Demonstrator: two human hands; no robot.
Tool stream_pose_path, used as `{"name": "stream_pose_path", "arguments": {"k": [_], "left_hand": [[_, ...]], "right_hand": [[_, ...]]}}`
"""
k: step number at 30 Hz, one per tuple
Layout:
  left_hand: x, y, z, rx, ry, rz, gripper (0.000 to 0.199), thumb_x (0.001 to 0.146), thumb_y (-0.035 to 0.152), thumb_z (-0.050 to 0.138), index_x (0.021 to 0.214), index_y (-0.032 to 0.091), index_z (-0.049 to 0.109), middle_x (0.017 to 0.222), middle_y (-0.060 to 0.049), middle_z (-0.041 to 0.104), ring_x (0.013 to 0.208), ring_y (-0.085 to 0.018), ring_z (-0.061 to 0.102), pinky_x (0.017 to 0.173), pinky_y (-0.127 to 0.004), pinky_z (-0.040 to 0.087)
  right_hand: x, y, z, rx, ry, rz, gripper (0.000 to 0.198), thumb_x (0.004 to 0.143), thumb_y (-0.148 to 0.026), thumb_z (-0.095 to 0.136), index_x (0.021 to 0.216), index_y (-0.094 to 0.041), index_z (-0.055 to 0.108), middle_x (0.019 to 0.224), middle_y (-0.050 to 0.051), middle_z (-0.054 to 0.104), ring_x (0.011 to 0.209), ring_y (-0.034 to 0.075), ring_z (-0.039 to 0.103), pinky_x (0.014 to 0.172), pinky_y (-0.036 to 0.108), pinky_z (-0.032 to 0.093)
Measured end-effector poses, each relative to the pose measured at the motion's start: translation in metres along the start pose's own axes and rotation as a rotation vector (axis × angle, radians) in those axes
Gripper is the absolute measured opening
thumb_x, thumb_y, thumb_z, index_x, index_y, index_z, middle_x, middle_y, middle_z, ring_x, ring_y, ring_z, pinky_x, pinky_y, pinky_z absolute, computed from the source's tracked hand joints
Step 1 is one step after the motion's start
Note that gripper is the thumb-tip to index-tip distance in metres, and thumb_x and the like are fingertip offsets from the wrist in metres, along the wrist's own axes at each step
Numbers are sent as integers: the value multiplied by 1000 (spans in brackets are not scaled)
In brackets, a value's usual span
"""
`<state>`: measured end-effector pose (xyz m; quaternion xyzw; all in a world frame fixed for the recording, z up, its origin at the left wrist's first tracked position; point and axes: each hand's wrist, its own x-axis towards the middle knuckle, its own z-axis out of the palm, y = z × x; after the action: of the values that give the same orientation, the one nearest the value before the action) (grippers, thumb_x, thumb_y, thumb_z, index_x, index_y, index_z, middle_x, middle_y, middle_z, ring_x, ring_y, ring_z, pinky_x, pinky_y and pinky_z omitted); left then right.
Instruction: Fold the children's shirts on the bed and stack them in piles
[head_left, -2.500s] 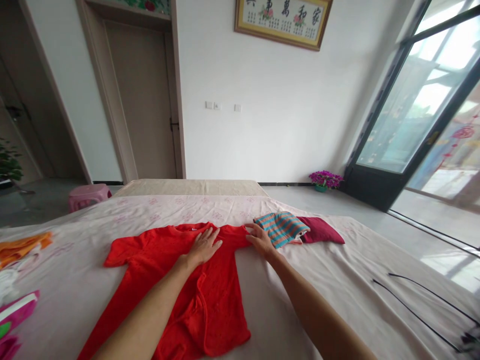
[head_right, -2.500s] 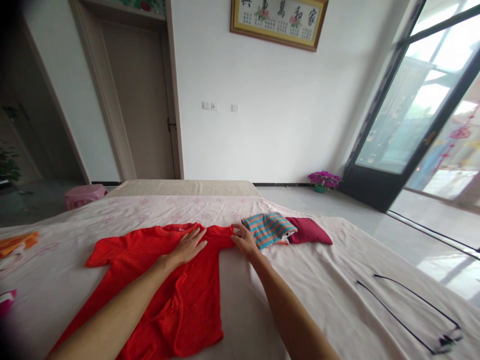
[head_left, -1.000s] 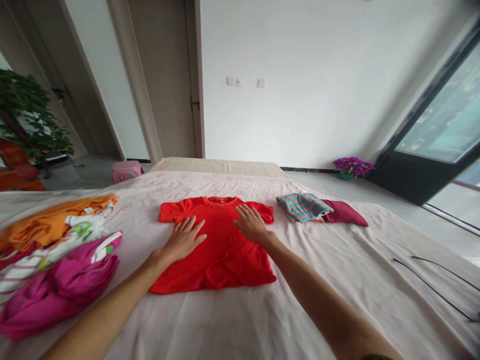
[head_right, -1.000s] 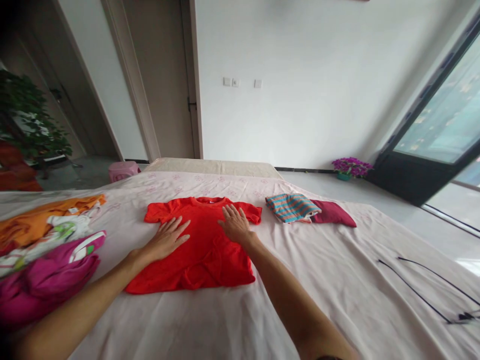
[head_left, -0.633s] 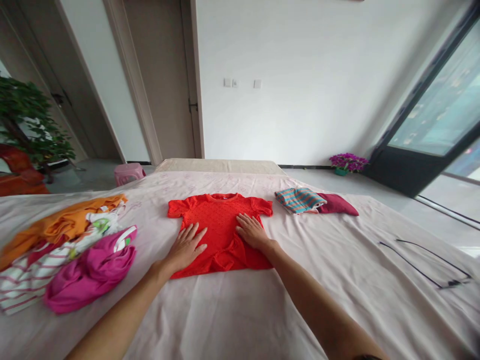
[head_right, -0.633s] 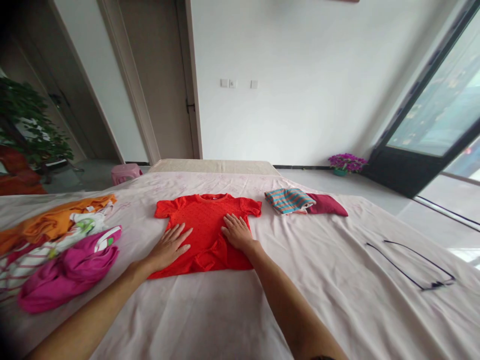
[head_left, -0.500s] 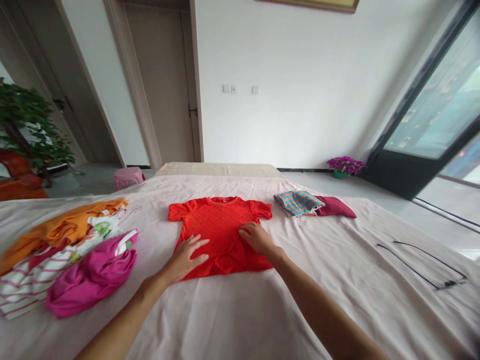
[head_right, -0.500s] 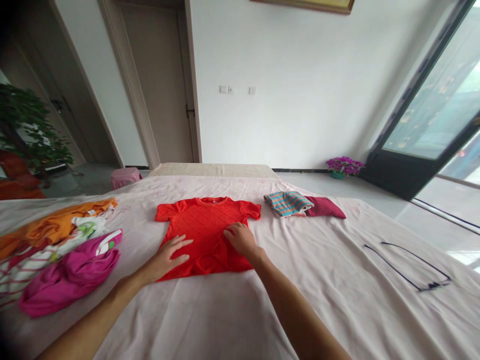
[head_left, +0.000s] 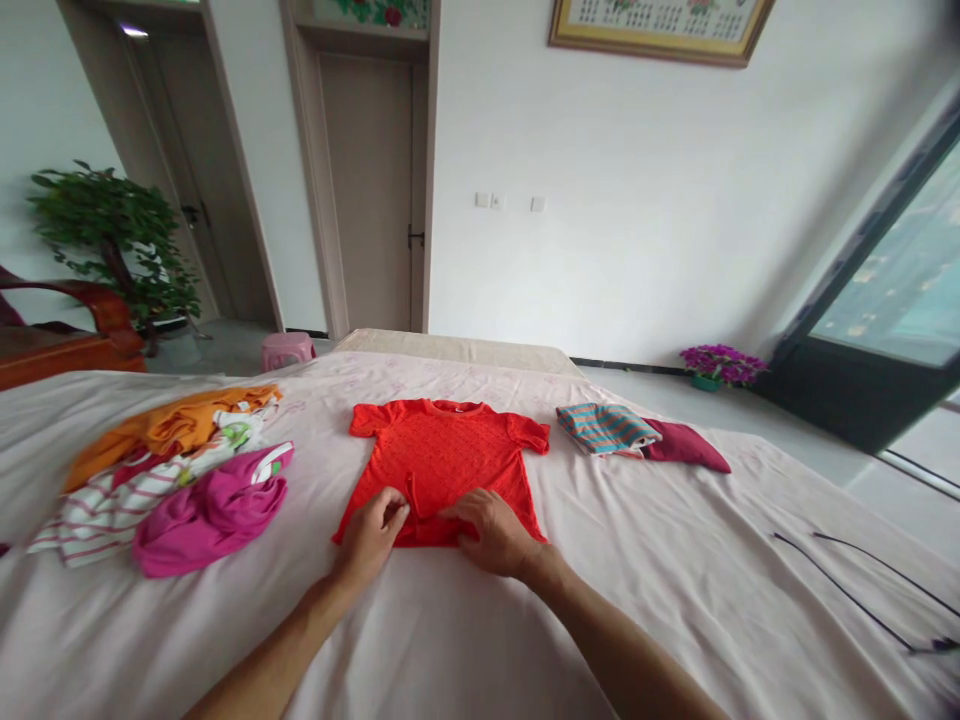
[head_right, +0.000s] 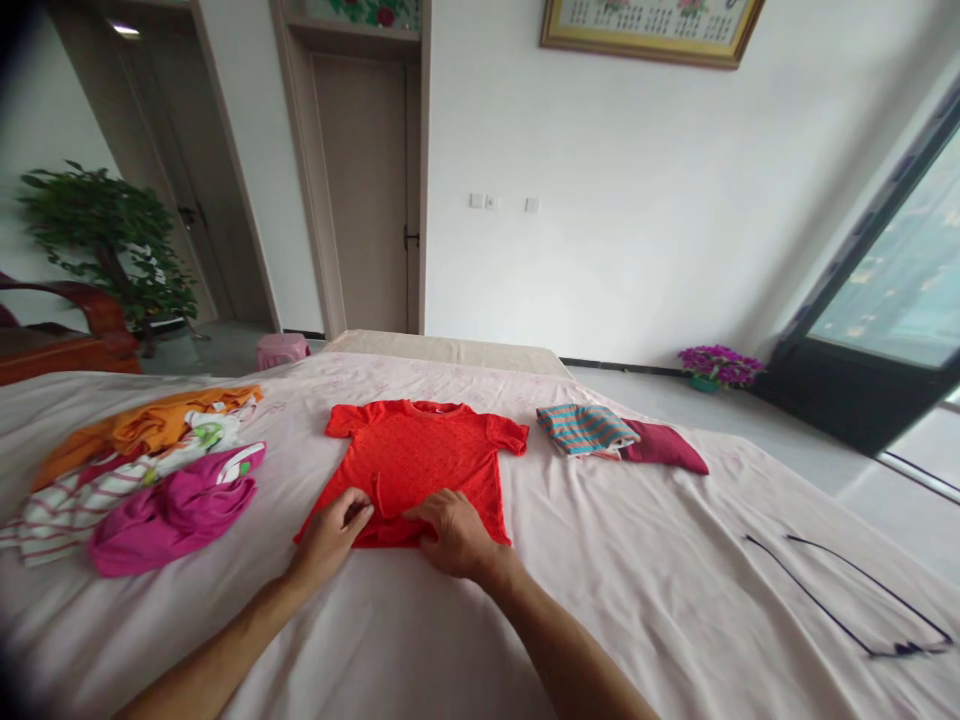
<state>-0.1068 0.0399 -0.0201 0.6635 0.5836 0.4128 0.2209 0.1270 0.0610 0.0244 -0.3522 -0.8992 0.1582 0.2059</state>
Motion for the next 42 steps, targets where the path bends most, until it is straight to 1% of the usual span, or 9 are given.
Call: {"name": "stream_pose_path", "arguments": {"k": [5,9,13,17,24,27,31,37,42], "left_hand": [[-13,18,5,262,-189,276,26,92,24,48,111,27,66,101,-4,65,96,-18,62,87,-31,48],[-17,26,3,254,-284,313,31,92,25,48,117,29,67,107,-5,64,98,-17,62,89,-30,48],[-9,13,-18,167,-156,162,38,97,34,38,129,28,59,116,-5,66,106,-17,62,93,-28,49],[-3,-12,-39,529,59,-14,41,90,29,50,129,22,58,117,-11,62,107,-23,60,98,-38,45],[5,-36,-63,430,-230,-94,39,81,8,45,112,23,63,113,-5,66,108,-14,62,97,-25,43],[28,-24,-73,581,-201,-62,23,84,21,52,102,24,66,104,-5,67,97,-18,65,87,-28,46],[82,-6,-62,650,-97,20,23,89,24,47,98,21,68,102,-7,68,98,-19,64,90,-30,46],[146,-33,-23,695,-65,90,39,90,20,47,126,12,60,133,-14,60,127,-23,52,110,-34,35],[155,-71,-18,733,-75,48,53,92,31,48,139,8,49,146,-17,48,138,-26,40,115,-38,30]], "right_hand": [[-46,14,-25,-26,-79,19,63,87,-34,57,148,-23,41,150,10,43,138,27,39,113,44,31],[-75,24,-31,-51,-179,46,62,92,-38,51,151,-28,35,156,7,33,145,27,28,118,49,23],[-89,24,-37,-95,-67,115,54,86,-24,54,140,-28,51,144,8,50,132,25,45,111,43,34],[-91,23,-44,-190,-63,128,40,84,-11,46,114,-29,66,111,6,67,102,21,58,90,35,45],[-78,38,-66,-108,-178,84,34,74,-7,50,93,-25,71,93,5,67,91,20,60,83,30,45],[-46,62,-84,135,-203,102,30,78,-18,59,104,-25,72,101,4,70,89,19,64,80,28,48],[40,102,-87,89,28,183,32,87,-16,47,103,-18,74,103,9,72,93,19,65,84,30,49],[174,134,-41,-312,13,301,46,84,-7,42,115,-24,71,118,9,66,109,20,58,88,28,44],[227,150,-2,-349,-30,289,41,83,-10,47,107,-28,74,111,9,64,109,24,55,85,31,42]]}}
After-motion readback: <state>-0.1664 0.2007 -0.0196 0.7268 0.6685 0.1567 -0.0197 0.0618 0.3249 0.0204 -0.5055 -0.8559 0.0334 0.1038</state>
